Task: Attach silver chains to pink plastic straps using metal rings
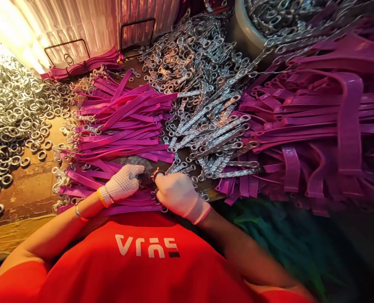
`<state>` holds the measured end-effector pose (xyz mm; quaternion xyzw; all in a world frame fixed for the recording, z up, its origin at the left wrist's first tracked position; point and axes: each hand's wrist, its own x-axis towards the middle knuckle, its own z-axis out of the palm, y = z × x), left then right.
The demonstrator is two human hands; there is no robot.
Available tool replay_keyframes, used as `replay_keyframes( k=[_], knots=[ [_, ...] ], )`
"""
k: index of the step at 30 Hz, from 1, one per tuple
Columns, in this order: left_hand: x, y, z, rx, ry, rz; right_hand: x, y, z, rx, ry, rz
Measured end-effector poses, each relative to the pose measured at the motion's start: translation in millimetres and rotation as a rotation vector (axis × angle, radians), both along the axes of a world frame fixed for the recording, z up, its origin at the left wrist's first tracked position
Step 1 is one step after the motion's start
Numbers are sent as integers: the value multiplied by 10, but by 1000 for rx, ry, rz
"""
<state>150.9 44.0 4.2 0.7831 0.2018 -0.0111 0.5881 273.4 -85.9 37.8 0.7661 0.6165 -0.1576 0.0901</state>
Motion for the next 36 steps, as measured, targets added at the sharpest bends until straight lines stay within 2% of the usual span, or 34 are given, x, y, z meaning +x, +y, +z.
replay_keyframes(
  k=[3, 6, 8, 10, 12, 14, 16, 18, 21, 23, 26, 29, 31, 35, 36],
  knots=[
    [-31, -19, 75, -124, -22, 72, 82, -82, 63, 19, 21, -14],
    [-65, -32, 160, -312, -59, 225, 381, -201, 118, 143, -21, 57],
    [-87, -26, 196, -525, -82, 330, 654, -278, 110, 217, -180, 26],
    [-112, -5, 213, -808, -72, 387, 927, -343, 50, 233, -324, 37],
    [-142, 20, 223, -1090, -30, 363, 1167, -400, -51, 232, -386, 96],
    [-171, 30, 245, -1265, -7, 316, 1353, -450, -164, 263, -371, 165],
    [-191, 9, 284, -1276, -8, 307, 1454, -486, -256, 350, -318, 230],
    [-196, -42, 330, -1197, 7, 323, 1426, -488, -298, 503, -226, 242],
    [-180, -138, 375, -1048, 33, 287, 1104, -400, -235, 705, 109, 79],
    [-164, -192, 382, -924, 40, 238, 763, -292, -124, 696, 442, -40],
    [-144, -245, 381, -724, 28, 188, 293, -124, 47, 572, 808, -104],
    [-142, -261, 392, -609, -8, 217, 64, -31, 102, 493, 1041, -139],
    [-158, -253, 406, -662, -3, 251, 37, -23, 66, 536, 1128, -238],
    [-213, -222, 421, -987, -17, 310, 78, -66, -31, 651, 1216, -556],
    [-226, -216, 419, -1025, -31, 322, 81, -74, -41, 657, 1236, -609]
  ],
)
